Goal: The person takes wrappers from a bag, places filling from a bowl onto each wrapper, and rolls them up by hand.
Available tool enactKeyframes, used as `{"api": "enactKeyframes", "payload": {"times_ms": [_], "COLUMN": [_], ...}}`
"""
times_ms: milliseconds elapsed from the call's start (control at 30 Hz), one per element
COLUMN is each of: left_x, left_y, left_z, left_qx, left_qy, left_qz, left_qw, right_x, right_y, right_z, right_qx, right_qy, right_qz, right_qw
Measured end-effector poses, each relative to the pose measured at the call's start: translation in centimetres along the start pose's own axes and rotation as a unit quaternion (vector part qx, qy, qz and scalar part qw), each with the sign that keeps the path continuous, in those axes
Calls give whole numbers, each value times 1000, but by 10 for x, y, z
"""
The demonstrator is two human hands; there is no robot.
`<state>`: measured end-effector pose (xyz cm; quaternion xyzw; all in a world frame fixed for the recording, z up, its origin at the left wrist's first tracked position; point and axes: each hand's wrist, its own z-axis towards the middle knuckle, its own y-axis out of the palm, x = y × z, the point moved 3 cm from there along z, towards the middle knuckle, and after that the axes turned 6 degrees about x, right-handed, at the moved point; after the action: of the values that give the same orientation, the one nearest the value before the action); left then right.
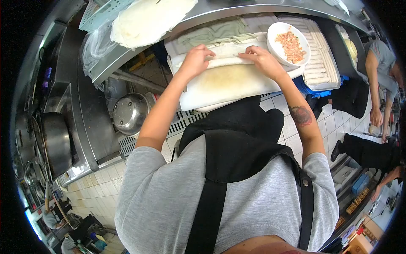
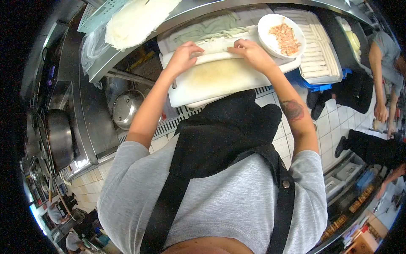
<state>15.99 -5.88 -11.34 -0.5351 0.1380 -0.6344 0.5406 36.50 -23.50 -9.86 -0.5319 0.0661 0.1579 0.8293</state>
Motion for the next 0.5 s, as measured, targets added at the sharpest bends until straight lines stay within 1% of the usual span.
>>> {"api": "enactKeyframes", "payload": {"times_ms": [100,133,233,267,367,467,500], "left_x": [9,17,42,51,58,44,40], "left_y": [24,31,44,45,46,47,46], "left_z": [-5,-11,-23,-26,-25,-22,-23], "left_qx": [39,40,103,94,91,57,59], "left_qy": [27,22,-13,-30,-32,-43,-35], "left_qz": [4,13,43,71,106,82,70], "left_qw": [999,999,994,993,990,994,995], "right_x": [3,5,-2,-6,-9,0,3], "right_y": [15,17,14,11,15,24,24], "right_z": [-1,-1,2,3,13,17,17], "right_qx": [-22,-27,-30,-30,-44,-55,-60], "right_qy": [4,12,25,28,22,44,52], "right_qz": [33,34,47,52,41,59,75], "right_qw": [999,999,998,998,998,996,994]}}
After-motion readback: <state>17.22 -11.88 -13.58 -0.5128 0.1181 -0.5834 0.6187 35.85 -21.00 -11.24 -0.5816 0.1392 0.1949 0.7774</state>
